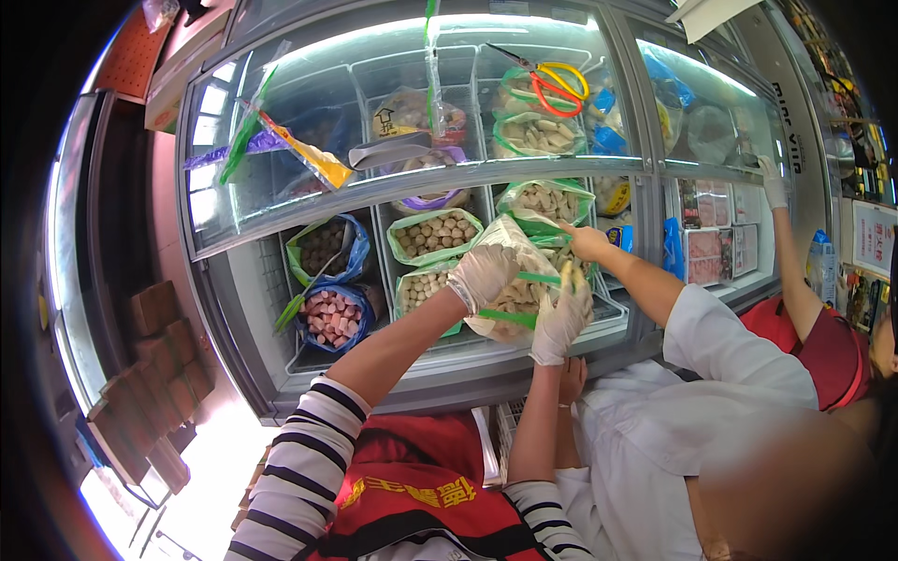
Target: The person organizes frozen food packages inside a chest freezer, then uses scissors to open cardboard boxes and remove additional items. The person handles multiple bags of frozen dumplings and other frozen goods, placing them into the freezer and arranging them.
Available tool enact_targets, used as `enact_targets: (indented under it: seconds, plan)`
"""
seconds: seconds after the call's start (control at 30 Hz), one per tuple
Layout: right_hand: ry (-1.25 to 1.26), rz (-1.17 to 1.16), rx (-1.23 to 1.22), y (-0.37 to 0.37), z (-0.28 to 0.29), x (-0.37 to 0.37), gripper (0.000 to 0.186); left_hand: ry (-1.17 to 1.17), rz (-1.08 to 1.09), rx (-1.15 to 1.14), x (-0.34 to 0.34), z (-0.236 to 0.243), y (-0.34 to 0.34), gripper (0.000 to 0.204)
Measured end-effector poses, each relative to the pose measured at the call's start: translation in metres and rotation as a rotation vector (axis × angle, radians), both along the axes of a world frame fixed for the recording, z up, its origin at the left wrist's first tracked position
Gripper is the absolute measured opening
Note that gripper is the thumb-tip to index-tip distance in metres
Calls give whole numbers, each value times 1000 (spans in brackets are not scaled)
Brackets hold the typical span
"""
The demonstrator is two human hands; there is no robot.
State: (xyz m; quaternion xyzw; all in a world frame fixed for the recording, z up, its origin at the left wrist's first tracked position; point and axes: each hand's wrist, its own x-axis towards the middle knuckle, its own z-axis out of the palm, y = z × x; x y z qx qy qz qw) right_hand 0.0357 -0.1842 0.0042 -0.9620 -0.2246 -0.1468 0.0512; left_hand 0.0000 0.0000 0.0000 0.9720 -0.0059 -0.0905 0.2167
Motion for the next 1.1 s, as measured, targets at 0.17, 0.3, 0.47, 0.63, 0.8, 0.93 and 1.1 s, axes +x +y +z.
enact_targets:
  seconds: [0.17,0.3,0.47,0.63,0.8,0.93,1.1]
  plan:
    - [454,387,-353,-24,-43,121,52,-23,315,-509,11,-4,-4,15]
    - [844,543,-819,-18,-69,192,54,269,599,-986,33,-30,5,20]
    - [834,527,-836,-28,-61,186,55,485,947,-1425,31,-53,27,24]
    - [1020,457,-212,-37,-25,172,42,-211,856,-576,-34,-7,15,63]
    - [1027,624,178,-91,52,153,33,183,1103,-744,-86,-8,-16,62]
    - [989,786,74,-139,94,151,26,330,1313,-1094,-94,-21,-26,46]
    - [983,696,172,-169,109,133,23,308,1396,-1728,-101,-27,-32,26]
